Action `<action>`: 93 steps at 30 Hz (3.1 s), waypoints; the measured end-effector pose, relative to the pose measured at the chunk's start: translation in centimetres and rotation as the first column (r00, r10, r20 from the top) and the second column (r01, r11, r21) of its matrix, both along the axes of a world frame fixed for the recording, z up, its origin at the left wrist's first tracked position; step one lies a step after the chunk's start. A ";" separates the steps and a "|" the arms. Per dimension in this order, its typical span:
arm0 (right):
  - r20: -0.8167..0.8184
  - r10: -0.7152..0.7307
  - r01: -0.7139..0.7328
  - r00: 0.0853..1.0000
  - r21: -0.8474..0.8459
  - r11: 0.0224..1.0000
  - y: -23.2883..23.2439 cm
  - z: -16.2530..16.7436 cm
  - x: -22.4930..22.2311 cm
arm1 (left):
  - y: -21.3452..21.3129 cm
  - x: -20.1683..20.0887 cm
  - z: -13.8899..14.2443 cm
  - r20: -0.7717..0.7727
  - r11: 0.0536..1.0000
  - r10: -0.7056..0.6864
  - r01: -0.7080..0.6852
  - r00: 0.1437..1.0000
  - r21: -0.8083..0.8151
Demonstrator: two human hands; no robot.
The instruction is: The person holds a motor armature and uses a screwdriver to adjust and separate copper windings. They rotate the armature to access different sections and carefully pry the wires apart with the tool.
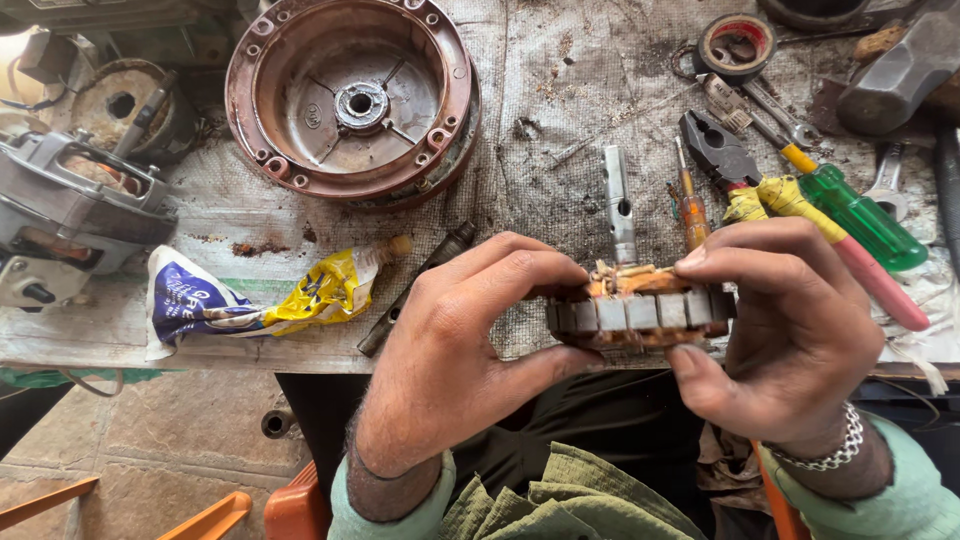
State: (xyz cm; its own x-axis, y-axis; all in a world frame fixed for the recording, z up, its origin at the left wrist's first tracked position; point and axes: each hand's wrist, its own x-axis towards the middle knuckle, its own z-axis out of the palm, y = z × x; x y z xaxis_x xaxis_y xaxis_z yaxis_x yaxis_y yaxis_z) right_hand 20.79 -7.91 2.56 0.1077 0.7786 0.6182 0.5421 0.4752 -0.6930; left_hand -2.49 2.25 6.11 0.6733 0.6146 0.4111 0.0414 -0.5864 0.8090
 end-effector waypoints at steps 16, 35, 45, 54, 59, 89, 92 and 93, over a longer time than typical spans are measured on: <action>0.181 0.184 -0.190 0.966 0.017 0.982 0.2 1.6 -0.1 | -0.5 -0.7 0.1 -0.057 0.992 -0.104 0.107 0.993 0.060; 0.138 0.186 -0.194 0.973 0.055 0.979 0.2 1.2 -0.3 | -0.3 -0.8 0.1 -0.074 0.988 -0.137 0.142 0.988 0.065; 0.131 0.193 -0.200 0.972 0.037 0.979 0.2 1.1 -0.1 | -0.1 -0.7 0.0 -0.062 0.987 -0.149 0.152 0.987 0.048; 0.081 0.162 -0.160 0.983 -0.027 0.987 -0.1 1.3 -0.1 | -0.1 -0.3 0.2 -0.029 0.990 -0.136 0.138 0.990 0.037; 0.113 0.114 -0.110 0.987 -0.038 0.993 -0.4 1.3 -0.2 | 0.1 0.1 -0.1 -0.052 0.990 -0.094 0.099 0.994 0.102; 0.117 0.104 -0.124 0.988 0.178 0.976 -0.8 -1.1 0.4 | -1.3 -0.6 1.3 0.084 0.881 -0.071 0.023 0.994 0.473; 0.115 0.097 -0.116 0.989 0.174 0.978 -0.7 -1.1 0.1 | -1.3 -0.6 1.4 0.084 0.867 -0.072 0.020 0.994 0.498; 0.114 0.097 -0.116 0.989 0.174 0.978 -0.6 -1.1 0.1 | -1.3 -0.7 1.4 0.083 0.863 -0.070 0.019 0.994 0.505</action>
